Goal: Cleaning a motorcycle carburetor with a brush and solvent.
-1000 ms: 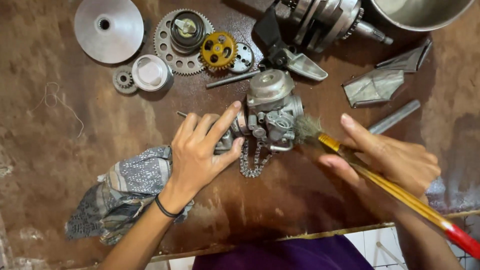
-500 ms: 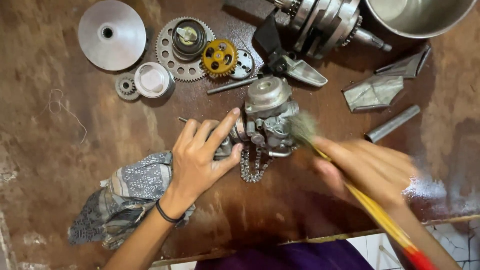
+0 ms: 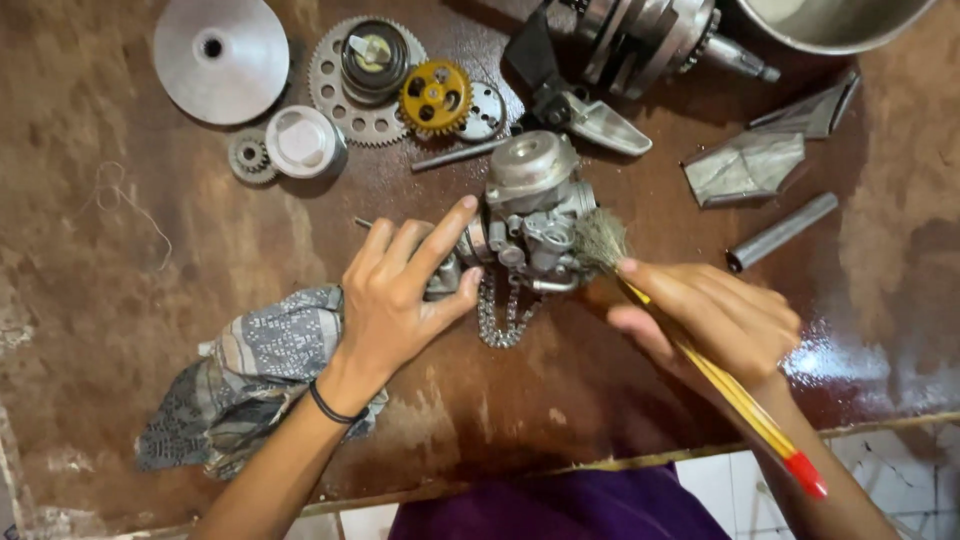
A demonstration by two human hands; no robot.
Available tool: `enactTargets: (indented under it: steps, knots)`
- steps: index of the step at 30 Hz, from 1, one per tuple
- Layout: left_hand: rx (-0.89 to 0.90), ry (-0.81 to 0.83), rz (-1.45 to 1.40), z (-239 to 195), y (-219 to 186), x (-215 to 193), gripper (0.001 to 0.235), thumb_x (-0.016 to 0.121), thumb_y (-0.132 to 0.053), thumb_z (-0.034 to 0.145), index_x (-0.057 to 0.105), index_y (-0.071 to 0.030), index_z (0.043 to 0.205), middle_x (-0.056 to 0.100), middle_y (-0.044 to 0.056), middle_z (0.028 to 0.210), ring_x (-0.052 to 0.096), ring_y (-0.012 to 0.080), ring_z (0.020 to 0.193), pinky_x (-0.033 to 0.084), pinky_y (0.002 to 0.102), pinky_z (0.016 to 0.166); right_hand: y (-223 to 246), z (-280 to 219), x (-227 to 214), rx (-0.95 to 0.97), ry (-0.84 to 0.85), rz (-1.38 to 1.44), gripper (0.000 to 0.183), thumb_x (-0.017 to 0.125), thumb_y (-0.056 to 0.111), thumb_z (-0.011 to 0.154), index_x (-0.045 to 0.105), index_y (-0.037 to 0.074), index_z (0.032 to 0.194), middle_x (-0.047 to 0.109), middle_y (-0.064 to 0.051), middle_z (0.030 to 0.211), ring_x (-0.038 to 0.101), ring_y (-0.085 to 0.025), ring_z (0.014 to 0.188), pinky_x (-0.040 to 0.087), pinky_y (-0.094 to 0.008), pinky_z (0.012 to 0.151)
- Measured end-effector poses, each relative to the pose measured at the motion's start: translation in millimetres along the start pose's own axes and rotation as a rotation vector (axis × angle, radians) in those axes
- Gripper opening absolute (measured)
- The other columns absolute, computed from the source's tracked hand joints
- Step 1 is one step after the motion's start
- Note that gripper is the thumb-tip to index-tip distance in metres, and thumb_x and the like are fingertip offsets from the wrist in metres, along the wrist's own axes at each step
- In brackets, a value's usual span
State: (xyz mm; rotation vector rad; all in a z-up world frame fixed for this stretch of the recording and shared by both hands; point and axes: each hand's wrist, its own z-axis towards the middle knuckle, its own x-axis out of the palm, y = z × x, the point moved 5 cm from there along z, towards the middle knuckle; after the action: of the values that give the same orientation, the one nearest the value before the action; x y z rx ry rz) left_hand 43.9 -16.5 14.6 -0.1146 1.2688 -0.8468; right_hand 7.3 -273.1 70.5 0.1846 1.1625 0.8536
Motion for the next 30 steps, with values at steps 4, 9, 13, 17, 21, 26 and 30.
enactTargets:
  steps: [4,9,13,17,21,26,30]
  knots:
    - [0.013,-0.032,0.020,2,0,-2,0.060,0.079,-0.025,0.086,0.062,-0.016,0.144,0.063,0.005,0.094,0.056,0.0257,0.085,0.053,0.039,0.076,-34,-30,21,0.009,0.092,-0.064,0.026,0.087,0.009,0.085,0.077,0.001,0.107,0.078,-0.009,0.084,0.076,-0.019,0.071,0.058,-0.029,0.061]
    - [-0.002,-0.034,0.016,10,2,-2,0.062,0.079,-0.025,0.083,0.063,-0.016,0.142,0.064,0.008,0.095,0.056,0.0269,0.084,0.054,0.040,0.076,-12,10,-5,-0.019,0.048,0.049,0.032,0.085,0.015,0.082,0.071,0.002,0.108,0.076,-0.010,0.093,0.077,-0.023,0.083,0.061,-0.032,0.072]
    - [-0.025,-0.001,0.015,6,5,-4,0.060,0.080,-0.025,0.085,0.063,-0.015,0.142,0.066,0.008,0.099,0.058,0.0269,0.086,0.053,0.040,0.076,-20,2,16,-0.022,0.074,0.043,0.030,0.084,0.006,0.085,0.072,0.000,0.111,0.076,-0.012,0.095,0.077,-0.024,0.084,0.062,-0.033,0.075]
    - [-0.016,-0.035,-0.013,3,4,-5,0.061,0.078,-0.023,0.083,0.063,-0.015,0.142,0.065,0.009,0.099,0.058,0.0255,0.086,0.054,0.038,0.076,-20,-8,11,-0.012,0.124,0.040,0.031,0.084,0.006,0.082,0.072,0.000,0.110,0.078,-0.012,0.093,0.078,-0.022,0.080,0.062,-0.030,0.067]
    - [-0.037,0.000,-0.030,4,4,-5,0.062,0.080,-0.023,0.082,0.064,-0.013,0.141,0.065,0.009,0.096,0.055,0.0270,0.082,0.052,0.038,0.074,-19,-11,14,-0.046,0.052,0.063,0.036,0.085,0.010,0.084,0.070,0.000,0.115,0.077,-0.011,0.095,0.078,-0.022,0.083,0.063,-0.032,0.071]
    - [-0.043,-0.010,-0.021,0,3,-10,0.061,0.080,-0.023,0.084,0.063,-0.013,0.142,0.065,0.009,0.098,0.055,0.0272,0.083,0.052,0.039,0.075,-25,-14,16,-0.043,0.126,0.017,0.031,0.084,0.007,0.081,0.073,0.003,0.109,0.079,-0.012,0.095,0.078,-0.022,0.080,0.064,-0.033,0.071]
    - [-0.047,-0.010,-0.021,0,3,-6,0.062,0.079,-0.023,0.084,0.063,-0.014,0.143,0.066,0.009,0.098,0.056,0.0257,0.083,0.053,0.039,0.075,-3,5,3,-0.020,0.082,0.045,0.031,0.084,0.005,0.084,0.070,-0.002,0.111,0.076,-0.014,0.095,0.077,-0.024,0.083,0.061,-0.033,0.073]
